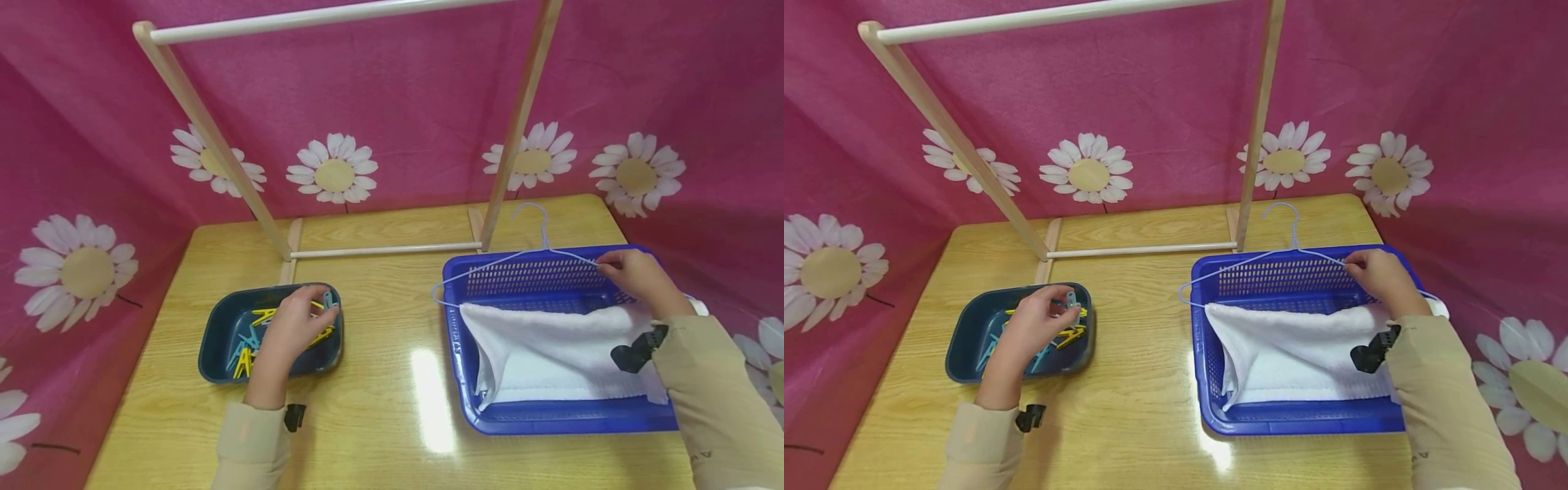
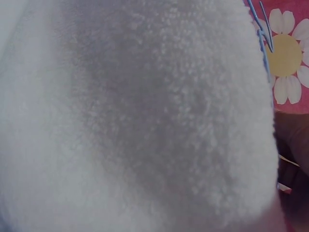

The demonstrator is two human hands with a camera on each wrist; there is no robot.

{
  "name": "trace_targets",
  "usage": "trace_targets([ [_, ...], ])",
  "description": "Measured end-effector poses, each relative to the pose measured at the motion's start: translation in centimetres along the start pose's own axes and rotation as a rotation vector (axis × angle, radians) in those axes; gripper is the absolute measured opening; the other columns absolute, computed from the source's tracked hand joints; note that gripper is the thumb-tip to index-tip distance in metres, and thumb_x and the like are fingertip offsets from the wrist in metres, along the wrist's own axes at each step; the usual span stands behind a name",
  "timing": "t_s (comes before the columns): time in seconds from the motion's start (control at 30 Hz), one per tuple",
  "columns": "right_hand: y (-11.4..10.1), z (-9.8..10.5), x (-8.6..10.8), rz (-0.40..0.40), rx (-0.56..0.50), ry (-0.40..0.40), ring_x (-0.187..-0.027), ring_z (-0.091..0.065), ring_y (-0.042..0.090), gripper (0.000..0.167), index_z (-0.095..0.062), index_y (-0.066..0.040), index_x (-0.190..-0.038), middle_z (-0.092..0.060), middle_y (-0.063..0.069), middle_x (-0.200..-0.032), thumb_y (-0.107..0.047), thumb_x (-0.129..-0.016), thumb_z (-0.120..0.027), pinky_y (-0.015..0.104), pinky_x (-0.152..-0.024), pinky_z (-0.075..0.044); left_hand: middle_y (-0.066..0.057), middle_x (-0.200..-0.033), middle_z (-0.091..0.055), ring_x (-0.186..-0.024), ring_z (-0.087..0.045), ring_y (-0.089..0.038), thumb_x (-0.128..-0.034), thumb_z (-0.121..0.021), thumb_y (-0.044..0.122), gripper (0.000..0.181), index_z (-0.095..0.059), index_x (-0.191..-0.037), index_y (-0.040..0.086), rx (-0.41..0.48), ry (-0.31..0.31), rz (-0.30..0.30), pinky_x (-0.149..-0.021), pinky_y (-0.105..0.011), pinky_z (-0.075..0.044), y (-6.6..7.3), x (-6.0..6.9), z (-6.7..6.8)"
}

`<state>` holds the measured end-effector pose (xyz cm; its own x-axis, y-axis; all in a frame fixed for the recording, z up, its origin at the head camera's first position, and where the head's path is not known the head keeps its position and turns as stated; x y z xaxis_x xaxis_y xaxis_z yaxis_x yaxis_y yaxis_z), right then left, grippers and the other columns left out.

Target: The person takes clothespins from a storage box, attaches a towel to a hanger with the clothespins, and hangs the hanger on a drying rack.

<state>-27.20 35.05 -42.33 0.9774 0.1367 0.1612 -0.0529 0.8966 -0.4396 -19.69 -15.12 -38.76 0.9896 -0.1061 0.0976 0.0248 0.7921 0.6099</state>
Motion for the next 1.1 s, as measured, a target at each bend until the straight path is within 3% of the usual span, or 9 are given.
trace_targets([
  [0.17, 0.2, 0.3, 0.2, 0.014, -0.02, 0.017, -0.094, -0.05, 0.046, 0.029, -0.058, 0.01, -0.1, -0.056, 0.032, -0.1, -0.016, -0.088, -0.053, 0.057, -0.083, -0.035, -0.014, -0.111, -0.056, -0.089, -0.057, -0.024, -0.0826, -0.062, 0.023, 0.044, -0.053, -0.12, 0.002, -0.012, -0.005, 0.005, -0.072, -0.037, -0.049, 0.0, 0.0, 0.0],
  [0.37, 0.6, 0.5, 0.5, -0.047, -0.046, -0.097, -0.094, -0.05, 0.046, 0.033, -0.055, 0.012, -0.105, -0.055, 0.032, -0.102, -0.017, -0.089, -0.052, 0.058, -0.085, -0.035, -0.013, -0.108, -0.056, -0.089, -0.058, -0.024, -0.0827, -0.062, 0.023, 0.043, -0.053, -0.119, 0.002, -0.007, -0.006, -0.002, -0.072, -0.038, -0.049, 0.2, 0.1, 0.0],
  [0.53, -0.2, 1.2, 1.0, -0.001, 0.015, -0.151, -0.088, -0.053, 0.043, 0.029, -0.059, 0.011, -0.099, -0.06, 0.026, -0.093, -0.015, -0.085, -0.057, 0.058, -0.081, -0.037, -0.012, -0.108, -0.056, -0.09, -0.057, -0.024, -0.083, -0.062, 0.024, 0.043, -0.053, -0.119, 0.003, -0.013, -0.012, 0.008, -0.072, -0.037, -0.049, 0.3, 0.3, -0.1],
  [0.9, -2.4, 3.0, 2.7, 0.111, 0.186, -0.143, -0.082, -0.055, 0.036, 0.017, -0.065, 0.002, -0.09, -0.063, 0.017, -0.085, -0.01, -0.08, -0.063, 0.055, -0.076, -0.041, -0.013, -0.108, -0.056, -0.091, -0.057, -0.026, -0.0828, -0.062, 0.024, 0.044, -0.053, -0.12, 0.003, -0.025, -0.009, 0.011, -0.072, -0.038, -0.049, 0.3, 0.5, 0.0],
  [1.1, -3.8, 4.3, 4.5, 0.202, 0.276, -0.064, -0.078, -0.059, 0.03, 0.013, -0.066, -0.004, -0.089, -0.064, 0.009, -0.082, -0.011, -0.079, -0.065, 0.05, -0.07, -0.044, -0.014, -0.108, -0.056, -0.09, -0.057, -0.025, -0.0828, -0.062, 0.025, 0.044, -0.053, -0.12, 0.003, -0.032, -0.011, -0.003, -0.072, -0.038, -0.049, 0.5, 0.6, 0.1],
])
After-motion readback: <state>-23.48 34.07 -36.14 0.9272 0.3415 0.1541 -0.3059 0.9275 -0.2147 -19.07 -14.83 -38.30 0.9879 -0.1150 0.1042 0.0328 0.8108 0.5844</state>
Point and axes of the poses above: each hand's wrist, its own x-axis away from the middle knuckle, its own z-axis out of the back of the hand, y = z × x, the point moved 8 cm from there along -x, towards the middle knuckle
